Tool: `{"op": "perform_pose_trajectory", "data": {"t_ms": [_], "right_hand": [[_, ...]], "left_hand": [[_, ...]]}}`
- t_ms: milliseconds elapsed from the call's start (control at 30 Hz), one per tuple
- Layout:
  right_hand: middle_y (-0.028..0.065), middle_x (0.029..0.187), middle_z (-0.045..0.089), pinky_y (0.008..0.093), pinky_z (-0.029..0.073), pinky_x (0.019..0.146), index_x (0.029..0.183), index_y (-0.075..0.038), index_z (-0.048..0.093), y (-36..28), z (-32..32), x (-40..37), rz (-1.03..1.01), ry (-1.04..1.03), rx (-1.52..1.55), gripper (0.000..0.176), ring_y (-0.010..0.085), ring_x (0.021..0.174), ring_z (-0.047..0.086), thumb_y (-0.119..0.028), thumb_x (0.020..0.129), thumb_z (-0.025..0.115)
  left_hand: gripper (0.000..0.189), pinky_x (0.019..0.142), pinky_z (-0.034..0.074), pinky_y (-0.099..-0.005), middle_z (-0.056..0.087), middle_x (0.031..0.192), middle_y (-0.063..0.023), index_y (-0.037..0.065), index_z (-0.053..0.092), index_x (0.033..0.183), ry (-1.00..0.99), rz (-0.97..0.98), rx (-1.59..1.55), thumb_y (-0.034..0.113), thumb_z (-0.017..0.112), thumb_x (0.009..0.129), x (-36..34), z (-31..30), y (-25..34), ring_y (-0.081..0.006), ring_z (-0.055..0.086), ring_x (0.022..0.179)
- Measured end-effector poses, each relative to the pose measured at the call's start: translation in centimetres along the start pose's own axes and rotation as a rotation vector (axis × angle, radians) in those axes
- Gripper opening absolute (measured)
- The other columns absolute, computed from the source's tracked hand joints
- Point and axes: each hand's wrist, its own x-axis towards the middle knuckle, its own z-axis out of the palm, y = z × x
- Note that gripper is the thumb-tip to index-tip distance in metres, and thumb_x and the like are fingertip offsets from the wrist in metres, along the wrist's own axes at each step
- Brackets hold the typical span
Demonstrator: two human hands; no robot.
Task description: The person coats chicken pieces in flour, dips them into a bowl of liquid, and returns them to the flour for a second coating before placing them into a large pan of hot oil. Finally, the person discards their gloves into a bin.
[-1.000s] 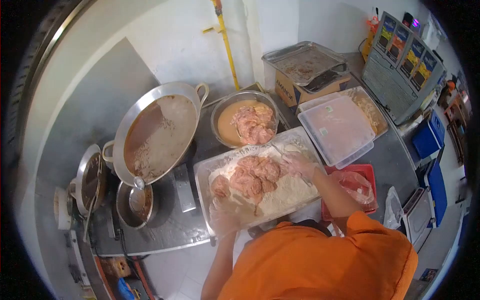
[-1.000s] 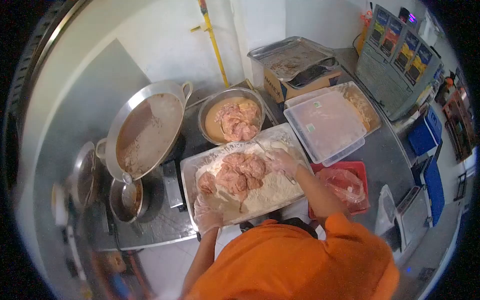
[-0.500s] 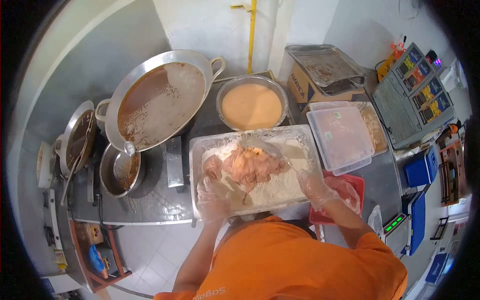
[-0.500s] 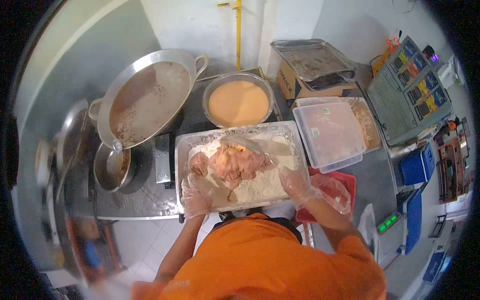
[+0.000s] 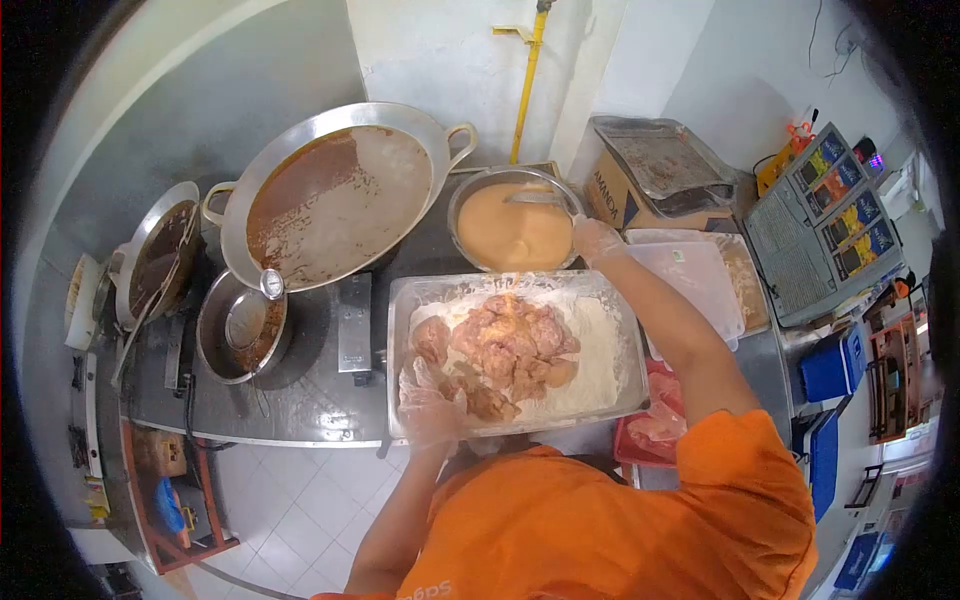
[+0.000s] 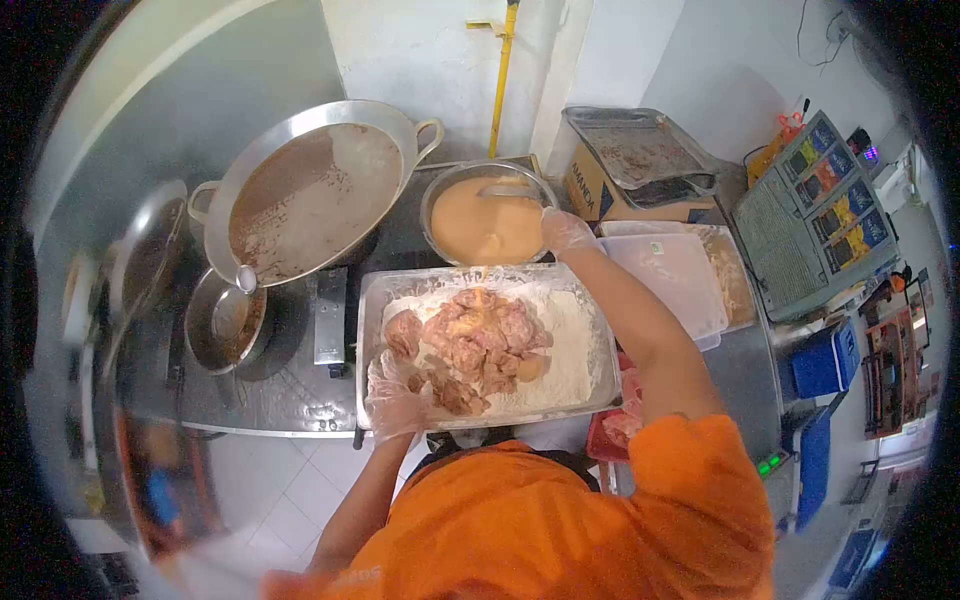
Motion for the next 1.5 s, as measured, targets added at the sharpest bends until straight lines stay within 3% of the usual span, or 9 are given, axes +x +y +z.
{"op": "perform_pose_trajectory", "data": {"t_ms": [367,567,600,833,900,933,1000,1233,1500], "right_hand": [[0.0136,0.107,0.071,0.0420,0.056,0.080,0.103,-0.009,0.074,-0.2,-10.4,-1.0,-0.110,-0.476,-0.360,0.024,0.0288,0.099,0.070,-0.019,0.085,0.062],[0.0091,0.091,0.072,0.0381,0.054,0.072,0.101,-0.010,0.073,3.4,-2.0,3.0,-0.197,-0.707,-0.367,0.026,0.0256,0.085,0.068,-0.027,0.086,0.061],[0.0006,0.060,0.055,0.0352,0.046,0.051,0.080,-0.012,0.064,0.8,-5.9,1.3,-0.123,-0.934,-0.142,0.021,0.0177,0.057,0.055,-0.026,0.091,0.052],[-0.0034,0.064,0.052,0.0282,0.042,0.048,0.084,-0.016,0.064,3.9,5.7,2.1,0.017,-1.019,0.676,0.025,0.0106,0.053,0.048,-0.030,0.096,0.047],[-0.0018,0.071,0.059,0.0297,0.043,0.050,0.089,-0.014,0.067,1.9,14.3,7.6,-0.677,-0.712,0.358,0.028,0.0114,0.055,0.053,-0.030,0.097,0.045],[-0.0018,0.071,0.059,0.0297,0.043,0.050,0.089,-0.014,0.067,1.2,11.3,5.7,-0.676,-0.707,0.366,0.028,0.0114,0.055,0.053,-0.030,0.097,0.045],[0.0002,0.077,0.065,0.0308,0.044,0.051,0.093,-0.012,0.068,-5.0,2.9,4.9,0.136,-0.970,0.832,0.029,0.0121,0.059,0.058,-0.026,0.096,0.042],[0.0024,0.076,0.067,0.0341,0.046,0.053,0.093,-0.011,0.069,-5.0,4.2,3.0,0.392,-0.673,1.078,0.028,0.0134,0.062,0.061,-0.025,0.092,0.045],[0.0126,0.088,0.072,0.0411,0.055,0.060,0.098,-0.008,0.074,1.0,21.0,11.9,-0.231,-0.660,-0.255,0.023,0.0259,0.070,0.069,-0.019,0.082,0.062]], "left_hand": [[0.087,0.114,0.029,-0.0444,0.034,0.147,-0.0313,0.001,0.024,0.151,0.013,-0.007,-0.055,0.050,0.058,0.087,-0.1,-0.7,0.1,-0.0388,0.033,0.139],[0.087,0.114,0.030,-0.0429,0.034,0.147,-0.0304,0.000,0.025,0.150,0.051,0.023,-0.029,0.046,0.062,0.086,0.0,-0.6,0.2,-0.0384,0.034,0.138],[0.087,0.114,0.030,-0.0429,0.034,0.147,-0.0304,0.000,0.025,0.150,0.052,0.025,-0.023,0.046,0.062,0.086,0.2,-0.8,0.3,-0.0384,0.034,0.138],[0.087,0.114,0.030,-0.0404,0.034,0.147,-0.0302,0.000,0.026,0.150,-0.008,-0.045,-0.041,0.045,0.063,0.086,0.0,-1.5,1.0,-0.0387,0.034,0.139],[0.087,0.114,0.030,-0.0402,0.034,0.147,-0.0302,0.000,0.026,0.150,-0.008,-0.040,-0.028,0.045,0.063,0.086,0.0,-1.5,1.0,-0.0390,0.034,0.139],[0.088,0.114,0.030,-0.0403,0.034,0.148,-0.0294,0.000,0.026,0.150,-0.006,-0.047,-0.019,0.045,0.064,0.085,-0.1,-1.5,1.1,-0.0384,0.034,0.139],[0.088,0.114,0.030,-0.0404,0.034,0.148,-0.0286,0.001,0.025,0.150,-0.010,-0.045,-0.001,0.045,0.064,0.084,-0.3,-1.3,1.1,-0.0377,0.034,0.139],[0.089,0.114,0.032,-0.0369,0.034,0.150,-0.0245,0.002,0.026,0.150,-0.013,-0.086,0.004,0.044,0.066,0.083,0.1,-1.1,1.5,-0.0329,0.035,0.139],[0.090,0.114,0.031,-0.0388,0.030,0.152,-0.0240,0.003,0.023,0.151,-0.052,-0.080,0.020,0.046,0.065,0.084,-0.2,-1.7,1.9,-0.0332,0.035,0.139]]}}
